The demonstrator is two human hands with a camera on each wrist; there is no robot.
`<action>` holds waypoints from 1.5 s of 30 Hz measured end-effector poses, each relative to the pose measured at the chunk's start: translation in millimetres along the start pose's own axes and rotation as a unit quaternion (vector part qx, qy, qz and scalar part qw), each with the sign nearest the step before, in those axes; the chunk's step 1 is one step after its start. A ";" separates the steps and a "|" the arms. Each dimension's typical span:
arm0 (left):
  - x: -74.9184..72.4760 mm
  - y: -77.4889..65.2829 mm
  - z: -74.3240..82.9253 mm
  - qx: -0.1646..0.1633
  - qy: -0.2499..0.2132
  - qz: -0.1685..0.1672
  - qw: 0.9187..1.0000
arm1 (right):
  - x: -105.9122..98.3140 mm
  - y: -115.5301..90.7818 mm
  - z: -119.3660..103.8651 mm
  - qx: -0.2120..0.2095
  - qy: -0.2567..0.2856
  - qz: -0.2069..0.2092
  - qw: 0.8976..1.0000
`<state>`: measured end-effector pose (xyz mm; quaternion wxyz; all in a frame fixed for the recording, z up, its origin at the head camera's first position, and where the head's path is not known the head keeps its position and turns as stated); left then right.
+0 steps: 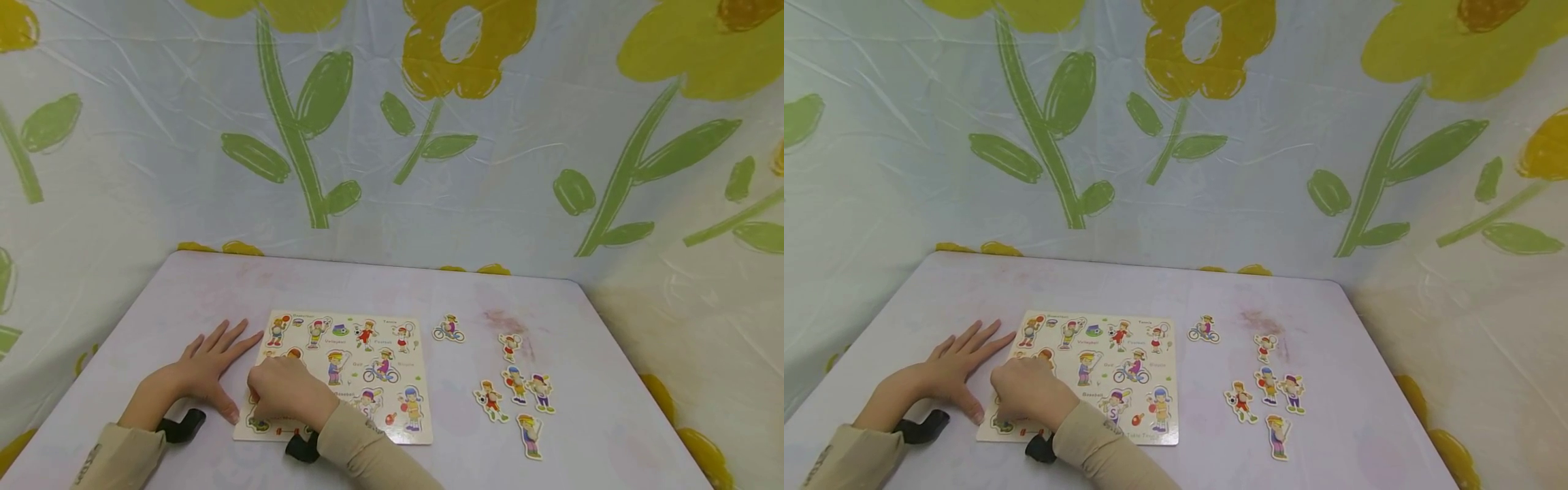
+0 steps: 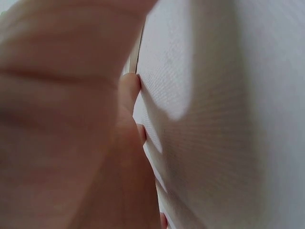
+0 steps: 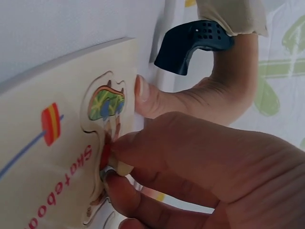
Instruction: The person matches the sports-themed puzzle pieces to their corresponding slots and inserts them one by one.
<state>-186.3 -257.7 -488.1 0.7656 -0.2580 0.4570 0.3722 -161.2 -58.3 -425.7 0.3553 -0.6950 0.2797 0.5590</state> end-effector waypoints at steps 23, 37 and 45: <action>-6.5 -3.2 8.8 0.019 -0.011 0.008 1.000 | -26.7 -12.6 7.8 -0.014 0.031 0.008 0.999; 3.2 -1.7 -3.7 0.004 0.014 0.009 1.000 | -54.7 -23.8 42.9 0.020 0.097 0.046 0.994; -5.0 -2.1 8.1 0.005 -0.009 0.006 1.000 | -66.2 -31.9 69.0 0.064 0.115 0.077 0.988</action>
Point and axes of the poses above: each hand's wrist, its own y-axis towards the middle knuckle, its own x-axis out of the palm, z = x × y, the point moved 1 cm from there along y, towards the middle knuckle, and after that the axes turned 11 degrees about x, right-handed, at the moved point
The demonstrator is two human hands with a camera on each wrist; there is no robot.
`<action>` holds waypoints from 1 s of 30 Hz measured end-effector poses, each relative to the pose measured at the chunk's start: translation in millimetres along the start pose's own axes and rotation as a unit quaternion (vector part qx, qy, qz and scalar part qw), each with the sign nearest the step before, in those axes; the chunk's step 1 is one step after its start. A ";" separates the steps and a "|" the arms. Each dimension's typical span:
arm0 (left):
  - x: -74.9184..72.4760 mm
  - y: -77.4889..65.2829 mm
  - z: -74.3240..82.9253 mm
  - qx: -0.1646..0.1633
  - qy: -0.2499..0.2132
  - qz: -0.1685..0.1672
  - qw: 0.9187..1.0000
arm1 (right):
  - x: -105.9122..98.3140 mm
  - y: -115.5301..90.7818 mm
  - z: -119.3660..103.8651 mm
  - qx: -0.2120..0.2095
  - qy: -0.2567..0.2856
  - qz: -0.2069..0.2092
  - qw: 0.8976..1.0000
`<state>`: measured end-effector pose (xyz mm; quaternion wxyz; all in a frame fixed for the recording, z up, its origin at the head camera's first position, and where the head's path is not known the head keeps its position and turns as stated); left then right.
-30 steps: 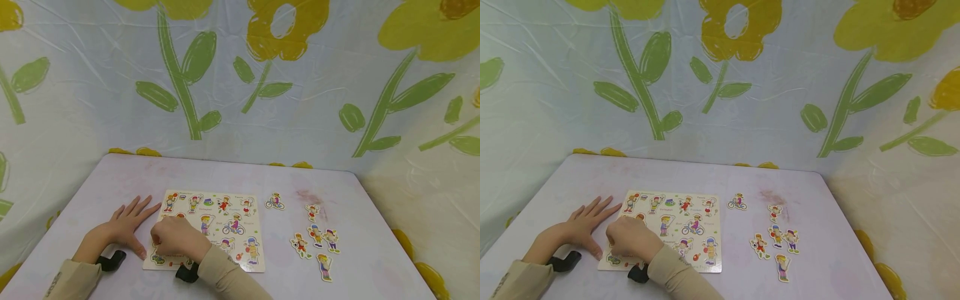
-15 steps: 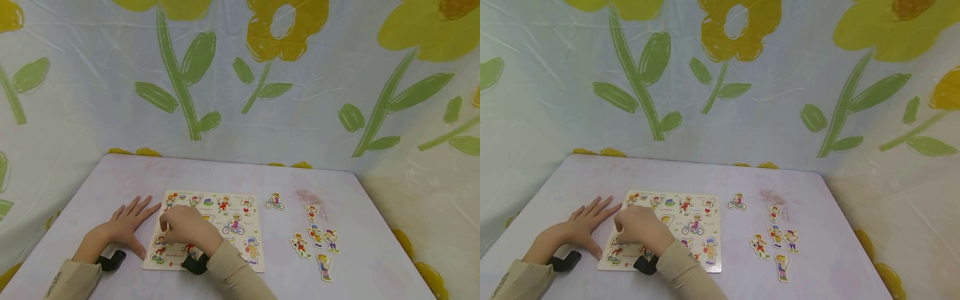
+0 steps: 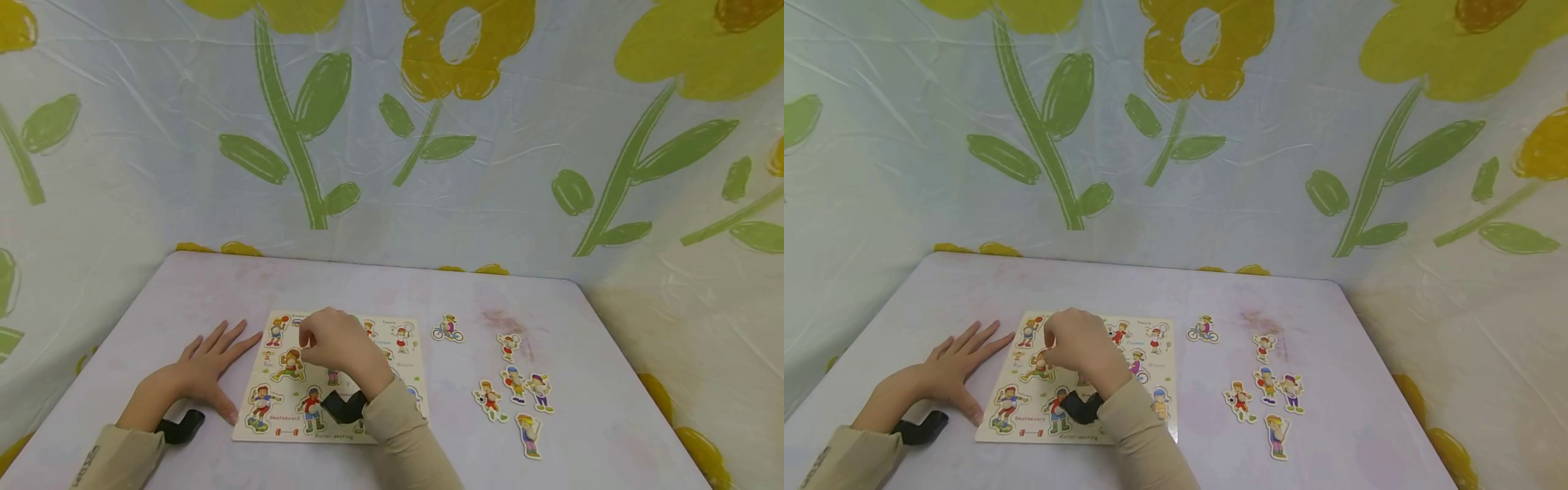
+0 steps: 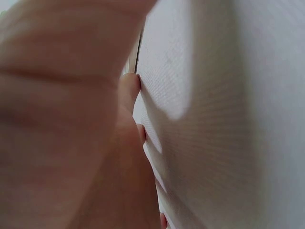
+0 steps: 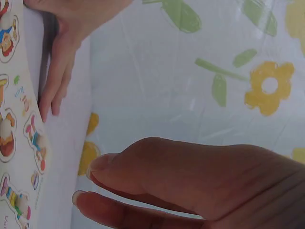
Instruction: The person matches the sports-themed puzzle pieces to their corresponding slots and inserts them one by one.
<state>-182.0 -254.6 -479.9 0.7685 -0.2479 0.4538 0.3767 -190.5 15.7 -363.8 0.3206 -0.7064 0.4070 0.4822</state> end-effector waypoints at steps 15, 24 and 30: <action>-2.5 -1.1 11.6 -0.005 -0.009 -0.002 1.000 | -31.9 -13.9 61.3 0.089 0.066 0.074 0.991; 1.7 -0.3 7.4 -0.001 0.001 0.004 1.000 | -49.2 -25.7 109.1 0.154 0.106 0.112 0.976; 10.7 0.4 -6.6 -0.007 0.025 0.006 1.000 | -55.1 -35.6 136.6 0.196 0.139 0.126 0.962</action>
Point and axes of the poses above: each hand's wrist, its own y-axis towards the middle knuckle, its own x-axis out of the palm, z = x × y, the point moved 1 cm from there along y, towards the middle knuckle, and after that the axes turned 11 degrees about x, right-handed, at the moved point
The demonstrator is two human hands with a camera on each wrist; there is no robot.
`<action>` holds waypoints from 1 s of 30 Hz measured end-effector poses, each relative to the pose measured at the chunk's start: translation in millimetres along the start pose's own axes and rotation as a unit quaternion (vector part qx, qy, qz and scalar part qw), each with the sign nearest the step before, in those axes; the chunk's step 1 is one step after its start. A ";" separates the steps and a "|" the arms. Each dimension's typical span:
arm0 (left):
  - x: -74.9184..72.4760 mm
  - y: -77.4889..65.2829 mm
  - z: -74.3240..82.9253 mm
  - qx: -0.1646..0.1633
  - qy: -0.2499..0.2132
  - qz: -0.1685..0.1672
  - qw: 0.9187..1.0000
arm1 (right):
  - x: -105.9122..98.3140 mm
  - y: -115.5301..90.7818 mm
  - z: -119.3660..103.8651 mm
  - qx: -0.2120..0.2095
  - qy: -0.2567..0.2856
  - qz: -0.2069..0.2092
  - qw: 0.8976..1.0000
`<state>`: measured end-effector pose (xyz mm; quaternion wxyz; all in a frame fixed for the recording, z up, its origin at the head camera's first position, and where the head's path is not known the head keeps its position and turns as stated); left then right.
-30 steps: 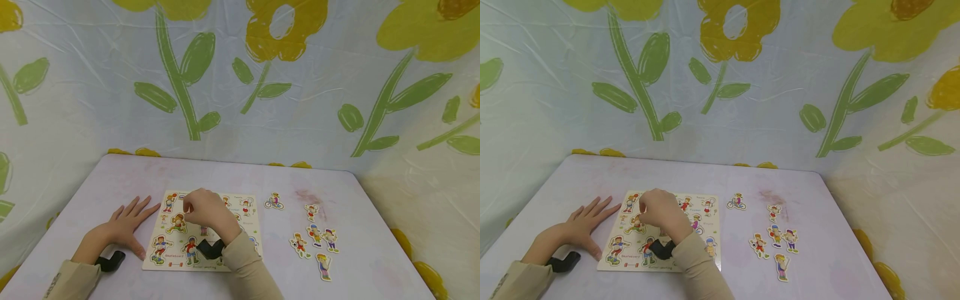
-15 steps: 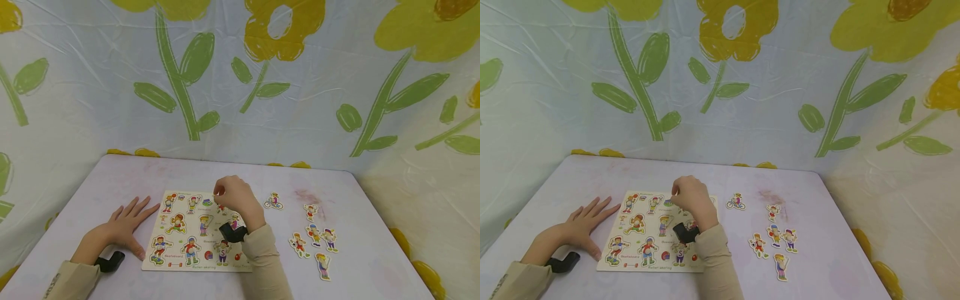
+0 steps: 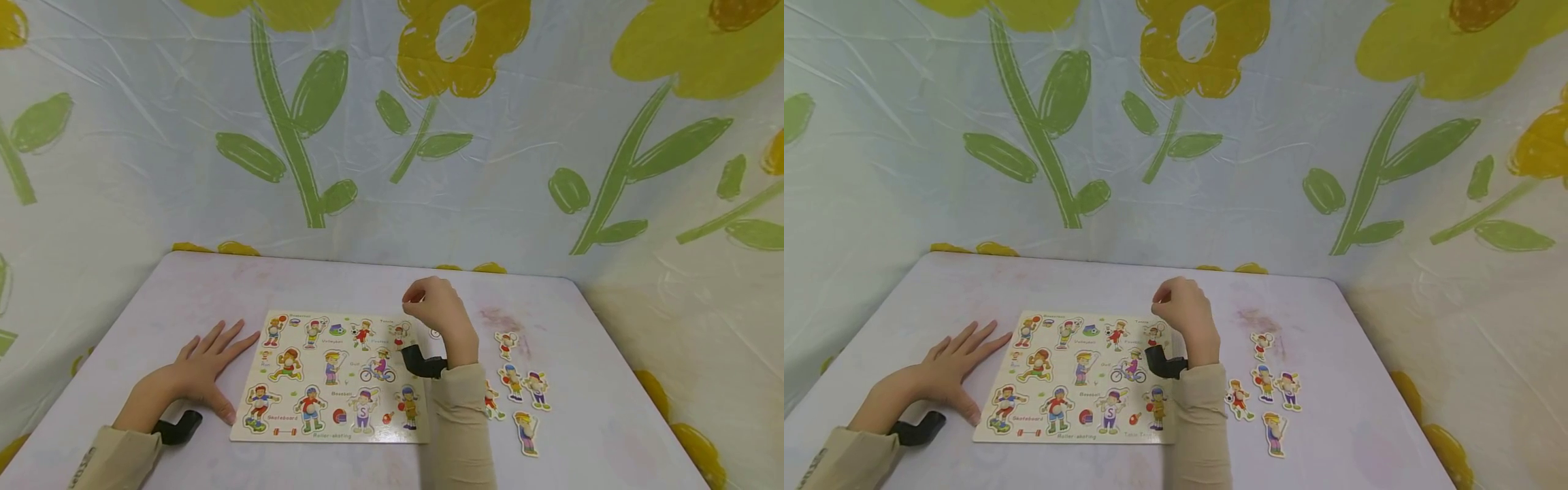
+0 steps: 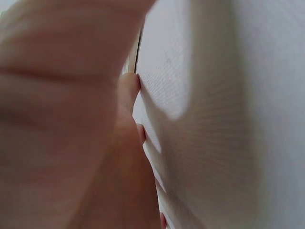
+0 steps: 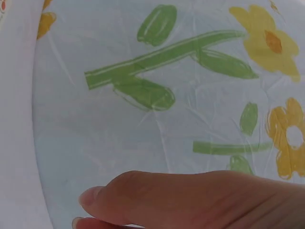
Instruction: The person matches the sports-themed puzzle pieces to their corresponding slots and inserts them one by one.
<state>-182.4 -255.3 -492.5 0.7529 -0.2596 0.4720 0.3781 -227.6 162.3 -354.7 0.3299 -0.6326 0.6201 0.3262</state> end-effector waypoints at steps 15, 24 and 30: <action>-1.2 0.3 -1.1 -0.005 -0.005 -0.004 1.000 | -14.8 10.5 54.5 0.135 -0.012 0.034 0.990; 0.2 1.4 -1.4 0.001 -0.010 0.003 1.000 | -13.5 17.9 78.8 0.143 -0.049 0.027 0.988; 2.7 1.9 -4.1 -0.003 0.005 0.003 1.000 | -5.0 21.4 89.2 0.127 -0.065 0.012 0.990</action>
Point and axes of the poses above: each hand's wrist, its own y-axis towards the middle knuckle, its own x-axis out of the palm, z = x × y, the point moved 1 cm from there along y, towards the middle knuckle, and after that the axes turned 11 degrees about x, right-handed, at the moved point
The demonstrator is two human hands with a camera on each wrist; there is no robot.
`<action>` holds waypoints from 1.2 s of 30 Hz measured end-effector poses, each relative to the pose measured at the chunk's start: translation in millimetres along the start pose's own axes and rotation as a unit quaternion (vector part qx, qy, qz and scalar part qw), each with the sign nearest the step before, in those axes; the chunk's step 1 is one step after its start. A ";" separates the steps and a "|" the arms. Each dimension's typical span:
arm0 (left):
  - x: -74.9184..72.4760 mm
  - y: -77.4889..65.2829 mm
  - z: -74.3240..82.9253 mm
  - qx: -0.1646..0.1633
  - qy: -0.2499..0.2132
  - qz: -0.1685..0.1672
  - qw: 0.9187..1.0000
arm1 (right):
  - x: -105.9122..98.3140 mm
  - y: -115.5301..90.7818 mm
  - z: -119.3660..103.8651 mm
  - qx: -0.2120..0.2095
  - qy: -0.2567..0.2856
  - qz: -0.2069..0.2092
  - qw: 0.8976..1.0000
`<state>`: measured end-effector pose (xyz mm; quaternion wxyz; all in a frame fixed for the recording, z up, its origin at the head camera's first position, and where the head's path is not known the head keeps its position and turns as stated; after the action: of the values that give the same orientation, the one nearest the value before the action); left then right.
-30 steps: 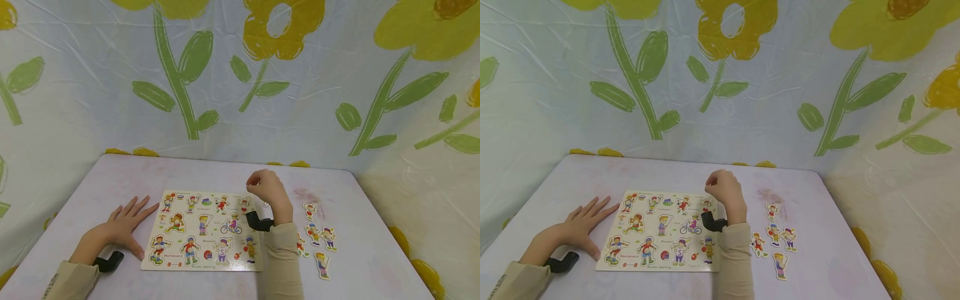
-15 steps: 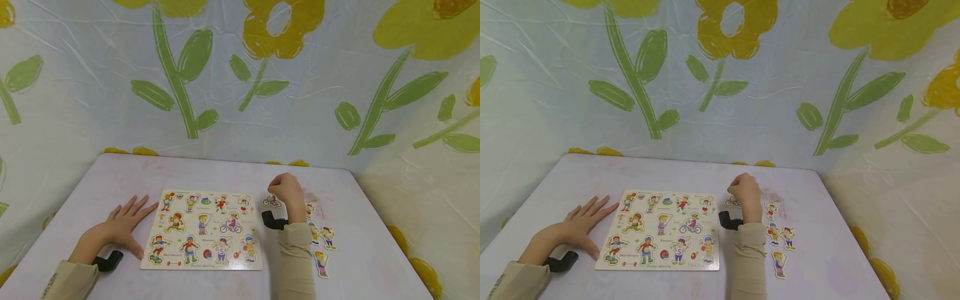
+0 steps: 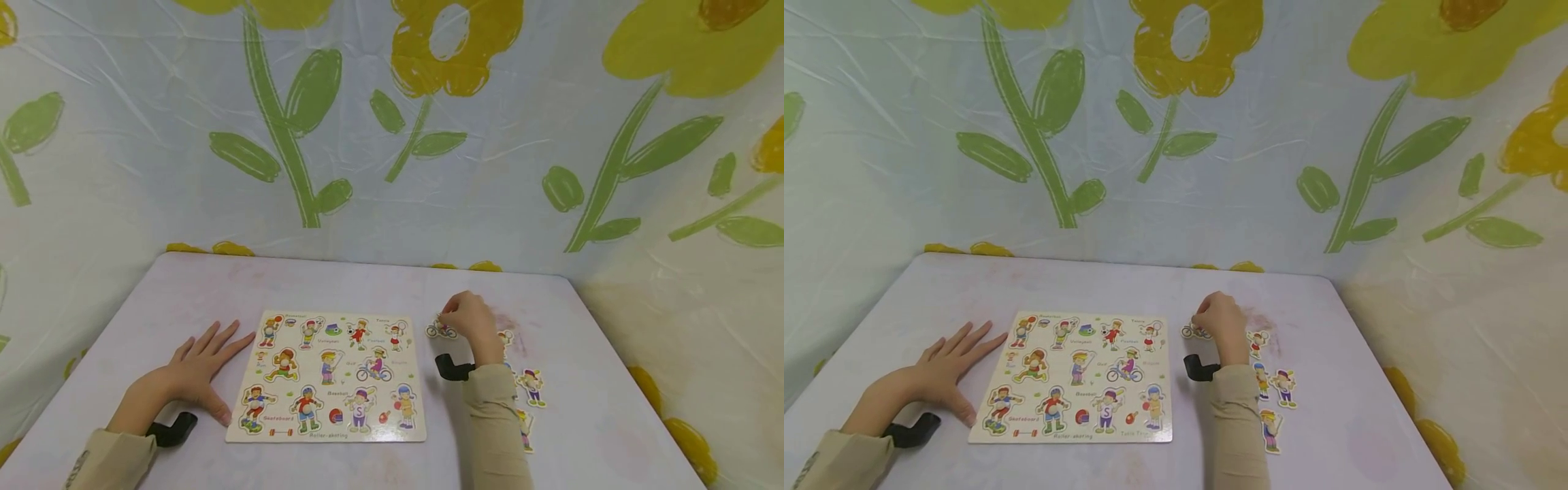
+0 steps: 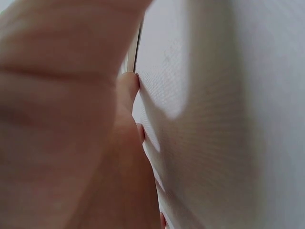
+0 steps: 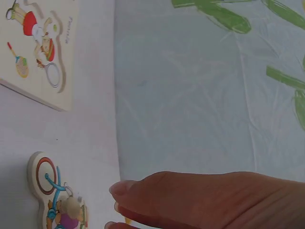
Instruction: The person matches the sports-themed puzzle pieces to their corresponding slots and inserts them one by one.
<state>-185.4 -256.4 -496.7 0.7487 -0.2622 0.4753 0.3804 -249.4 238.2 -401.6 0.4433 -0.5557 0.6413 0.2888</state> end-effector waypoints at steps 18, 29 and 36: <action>-5.7 -1.2 8.0 0.006 -0.021 -0.002 1.000 | 29.4 10.5 7.1 0.026 0.003 -0.004 1.000; -2.6 -0.6 0.8 -0.010 0.005 -0.009 1.000 | 29.1 10.4 7.9 0.019 0.015 -0.016 1.000; -2.1 -0.7 0.8 -0.011 0.004 -0.008 1.000 | 26.8 11.0 6.3 0.011 0.019 -0.011 1.000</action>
<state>-184.9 -256.9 -494.4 0.7468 -0.2759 0.4723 0.3782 -258.2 233.8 -429.6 0.4405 -0.5627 0.6468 0.2662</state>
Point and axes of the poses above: each hand's wrist, its own y-axis towards the middle knuckle, its own x-axis out of the palm, z = x × y, the point moved 1 cm from there along y, towards the middle knuckle, and after that the axes turned 11 degrees about x, right-handed, at the moved point
